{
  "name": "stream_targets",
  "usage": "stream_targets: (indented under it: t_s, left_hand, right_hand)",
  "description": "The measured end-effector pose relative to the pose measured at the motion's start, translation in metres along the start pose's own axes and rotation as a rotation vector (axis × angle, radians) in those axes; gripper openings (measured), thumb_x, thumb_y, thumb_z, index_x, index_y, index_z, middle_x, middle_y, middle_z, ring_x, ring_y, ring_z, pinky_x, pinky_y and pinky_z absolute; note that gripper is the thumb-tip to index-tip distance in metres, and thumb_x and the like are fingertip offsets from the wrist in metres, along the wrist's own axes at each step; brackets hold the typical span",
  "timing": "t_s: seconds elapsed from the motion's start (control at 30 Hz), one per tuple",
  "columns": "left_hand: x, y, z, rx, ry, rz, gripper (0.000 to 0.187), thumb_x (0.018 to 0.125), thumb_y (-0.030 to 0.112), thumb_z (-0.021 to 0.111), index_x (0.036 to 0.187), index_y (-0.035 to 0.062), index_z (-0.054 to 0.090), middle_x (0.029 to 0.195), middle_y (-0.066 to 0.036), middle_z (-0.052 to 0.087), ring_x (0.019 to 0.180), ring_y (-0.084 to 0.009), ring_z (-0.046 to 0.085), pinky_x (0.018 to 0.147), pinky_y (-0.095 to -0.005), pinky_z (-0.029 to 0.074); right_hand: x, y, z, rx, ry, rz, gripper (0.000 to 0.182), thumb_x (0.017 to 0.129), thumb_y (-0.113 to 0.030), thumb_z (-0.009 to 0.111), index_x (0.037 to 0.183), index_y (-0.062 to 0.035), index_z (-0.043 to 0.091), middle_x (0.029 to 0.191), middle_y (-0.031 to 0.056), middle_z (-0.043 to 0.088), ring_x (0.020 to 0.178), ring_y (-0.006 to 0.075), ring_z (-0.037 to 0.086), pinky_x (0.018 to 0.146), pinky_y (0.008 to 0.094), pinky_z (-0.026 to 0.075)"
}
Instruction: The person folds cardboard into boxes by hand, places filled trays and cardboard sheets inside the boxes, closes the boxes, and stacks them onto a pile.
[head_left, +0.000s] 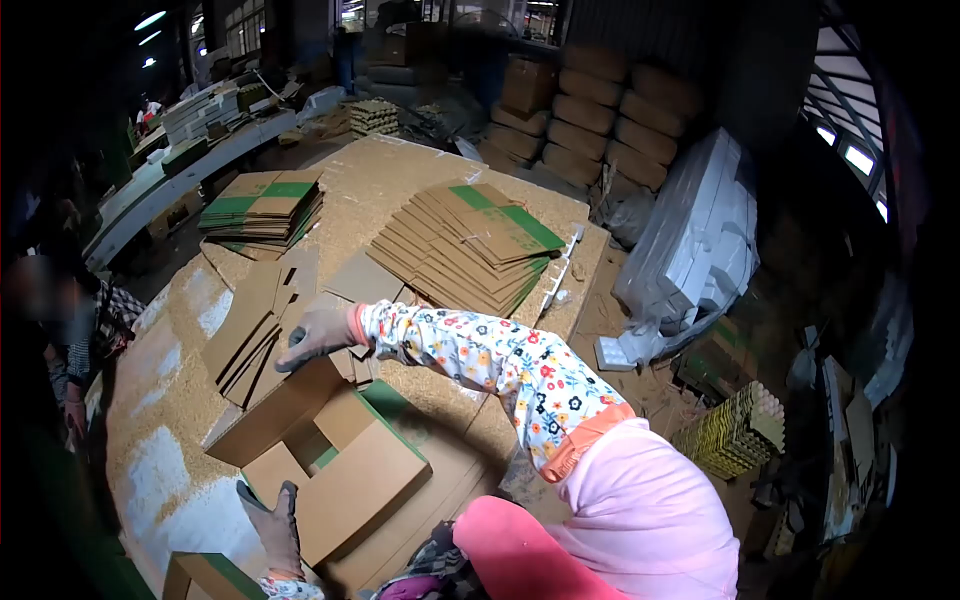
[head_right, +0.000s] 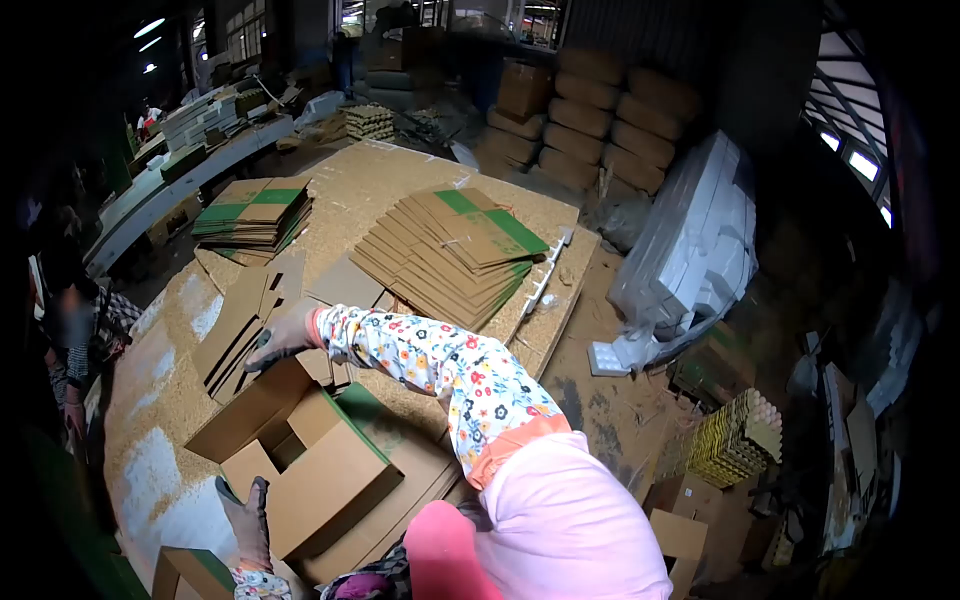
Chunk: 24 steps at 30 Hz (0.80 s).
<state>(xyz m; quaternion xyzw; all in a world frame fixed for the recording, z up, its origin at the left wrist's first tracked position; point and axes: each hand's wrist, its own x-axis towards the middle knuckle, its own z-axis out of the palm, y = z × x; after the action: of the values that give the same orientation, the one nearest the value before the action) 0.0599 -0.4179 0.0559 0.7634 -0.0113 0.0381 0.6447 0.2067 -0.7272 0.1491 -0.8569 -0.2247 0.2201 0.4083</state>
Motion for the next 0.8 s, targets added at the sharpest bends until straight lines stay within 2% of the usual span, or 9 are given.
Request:
stream_targets:
  t_s: [0.1, 0.2, 0.3, 0.37, 0.5, 0.57, 0.63, 0.7, 0.8]
  left_hand:
    - [-0.018, 0.019, 0.000, 0.150, 0.248, 0.394, 0.072, 0.089, 0.010, 0.058, 0.146, 0.0016, 0.015, 0.149, -0.016, 0.021, 0.136, -0.0247, 0.022, 0.110, -0.0361, 0.023]
    - [-0.021, -0.010, -0.024, 0.075, -0.036, -0.156, 0.058, 0.093, 0.017, 0.054, 0.140, -0.0036, 0.027, 0.142, -0.015, 0.035, 0.130, -0.0236, 0.035, 0.105, -0.0338, 0.032]
    - [-0.017, 0.067, -0.019, -0.691, -0.394, -0.676, 0.052, 0.094, 0.032, 0.054, 0.130, -0.0035, 0.042, 0.122, -0.012, 0.055, 0.110, -0.0206, 0.054, 0.094, -0.0288, 0.043]
    - [0.003, 0.022, -0.035, -0.574, -0.536, -0.768, 0.054, 0.095, 0.036, 0.053, 0.129, -0.0039, 0.042, 0.118, -0.013, 0.057, 0.108, -0.0224, 0.056, 0.094, -0.0297, 0.043]
    - [-0.050, 0.014, -0.037, 0.357, -0.312, 0.370, 0.060, 0.078, 0.017, 0.069, 0.127, -0.0025, 0.041, 0.134, -0.023, 0.040, 0.122, -0.0348, 0.042, 0.102, -0.0423, 0.036]
    - [-0.067, -0.026, -0.058, 0.819, -0.356, 0.692, 0.070, 0.077, 0.016, 0.070, 0.134, -0.0018, 0.034, 0.135, -0.024, 0.038, 0.125, -0.0363, 0.039, 0.105, -0.0450, 0.032]
    - [-0.053, -0.030, -0.074, 1.181, -0.549, 0.796, 0.071, 0.081, 0.018, 0.066, 0.138, -0.0001, 0.029, 0.137, -0.023, 0.036, 0.126, -0.0342, 0.037, 0.107, -0.0451, 0.029]
    - [-0.038, -0.019, -0.065, 0.384, 0.080, 0.194, 0.064, 0.085, 0.019, 0.064, 0.137, 0.0013, 0.031, 0.136, -0.021, 0.037, 0.125, -0.0305, 0.038, 0.109, -0.0412, 0.027]
    - [0.014, 0.014, -0.036, 0.271, 0.111, -0.035, 0.059, 0.085, 0.013, 0.062, 0.136, 0.0010, 0.034, 0.130, -0.019, 0.042, 0.122, -0.0252, 0.040, 0.106, -0.0327, 0.028]
  right_hand:
    - [-0.065, -0.029, 0.080, -0.885, 0.173, -0.367, 0.093, 0.077, -0.071, 0.049, 0.138, -0.0020, 0.035, 0.138, 0.0245, 0.039, 0.130, 0.0348, 0.037, 0.108, 0.0504, 0.025]
    - [-0.118, 0.007, 0.141, -0.685, 0.126, -0.507, 0.083, 0.083, -0.059, 0.050, 0.141, -0.0043, 0.028, 0.145, 0.0256, 0.026, 0.138, 0.0375, 0.021, 0.113, 0.0546, 0.010]
    - [-0.106, 0.051, 0.168, 0.072, 0.898, 0.061, 0.063, 0.093, -0.043, 0.046, 0.139, -0.0022, 0.031, 0.136, 0.0237, 0.039, 0.127, 0.0335, 0.037, 0.108, 0.0408, 0.027]
    - [-0.099, 0.061, 0.148, 0.895, 0.464, 0.109, 0.063, 0.097, -0.051, 0.033, 0.139, -0.0031, 0.035, 0.128, 0.0123, 0.051, 0.112, 0.0187, 0.051, 0.099, 0.0302, 0.038]
    - [-0.110, 0.015, 0.064, 1.700, 0.034, -0.078, 0.071, 0.090, -0.055, 0.048, 0.139, -0.0059, 0.036, 0.128, 0.0163, 0.052, 0.116, 0.0256, 0.052, 0.103, 0.0372, 0.038]
    - [-0.100, 0.029, 0.054, 1.638, 0.157, 0.191, 0.073, 0.089, -0.048, 0.056, 0.142, -0.0063, 0.030, 0.134, 0.0177, 0.046, 0.120, 0.0273, 0.049, 0.103, 0.0384, 0.037]
    - [-0.079, 0.065, 0.103, 0.149, 0.414, 0.052, 0.082, 0.084, -0.033, 0.060, 0.147, -0.0052, 0.013, 0.134, 0.0255, 0.043, 0.118, 0.0350, 0.049, 0.100, 0.0391, 0.038]
    - [-0.078, 0.024, 0.130, 0.062, 0.446, 0.098, 0.083, 0.085, -0.031, 0.058, 0.147, -0.0043, 0.010, 0.131, 0.0295, 0.043, 0.122, 0.0394, 0.044, 0.105, 0.0358, 0.032]
    - [-0.078, 0.022, 0.153, -0.062, 0.613, -0.092, 0.072, 0.088, -0.034, 0.056, 0.144, -0.0024, 0.023, 0.131, 0.0268, 0.045, 0.123, 0.0360, 0.045, 0.106, 0.0335, 0.030]
